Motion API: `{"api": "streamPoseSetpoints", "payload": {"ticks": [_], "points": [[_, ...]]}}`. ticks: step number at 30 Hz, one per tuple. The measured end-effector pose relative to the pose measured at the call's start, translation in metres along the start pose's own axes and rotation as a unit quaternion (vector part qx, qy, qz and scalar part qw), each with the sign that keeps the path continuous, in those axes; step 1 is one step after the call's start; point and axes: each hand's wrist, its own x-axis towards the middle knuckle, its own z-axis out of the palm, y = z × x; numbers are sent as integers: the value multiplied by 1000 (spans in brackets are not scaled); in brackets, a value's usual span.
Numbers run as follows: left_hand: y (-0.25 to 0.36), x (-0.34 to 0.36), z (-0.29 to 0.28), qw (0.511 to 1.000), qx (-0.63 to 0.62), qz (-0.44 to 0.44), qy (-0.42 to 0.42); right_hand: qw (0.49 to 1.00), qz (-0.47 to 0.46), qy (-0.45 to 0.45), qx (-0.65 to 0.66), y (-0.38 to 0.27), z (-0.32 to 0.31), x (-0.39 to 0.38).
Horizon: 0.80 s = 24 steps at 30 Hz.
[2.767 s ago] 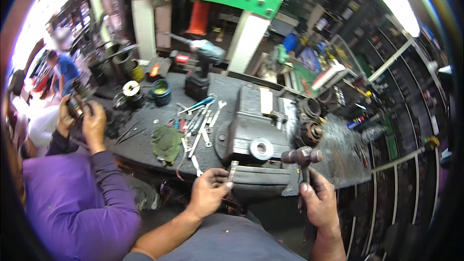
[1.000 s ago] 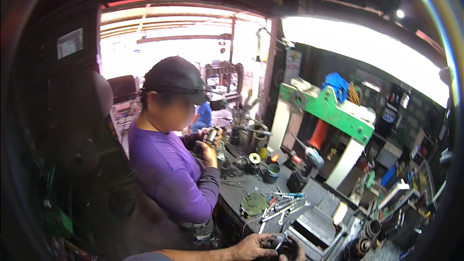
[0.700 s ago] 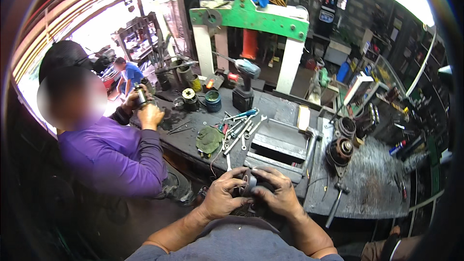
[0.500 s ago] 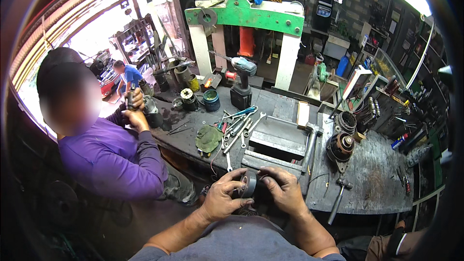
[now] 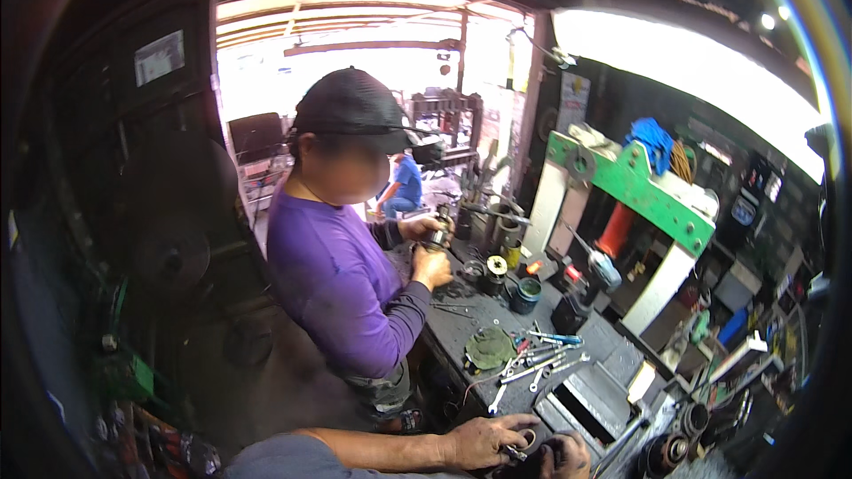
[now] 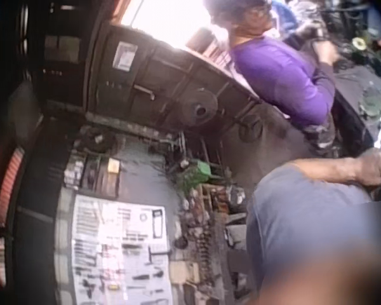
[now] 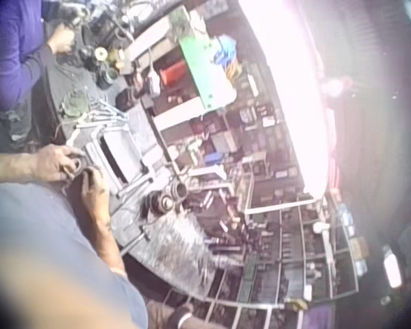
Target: The person strips wire insulation, twists exposed strands, and wraps connections with electrical tape while working at a cluttered workshop bench. They handle small wires and tools repeatedly, occasionally reaching for items on the table.
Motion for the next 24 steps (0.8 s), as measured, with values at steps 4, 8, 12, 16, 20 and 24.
{"api": "streamPoseSetpoints", "payload": {"ticks": [4, 8, 12, 16, 20, 24], "points": [[6, -3, -5, 997, 42, 42, 51, 997, 32, -38, -62, -1, 6, 1], [9, -2, -11, 992, 89, -71, 45, 998, 42, -49, -28, -1, 2, 1], [-16, 13, -12, 981, 69, -152, 101, 999, 3, -41, 0, -7, 2, -1], [-45, 18, -4, 973, -179, -133, 52, 998, 10, -55, -6, -15, 6, 1], [-40, 24, 5, 881, -418, -193, 108, 996, -22, -87, 13, -29, 2, 9], [-32, 45, -21, 807, -494, -153, 285, 983, -136, -92, 76, -46, -2, 8]]}}
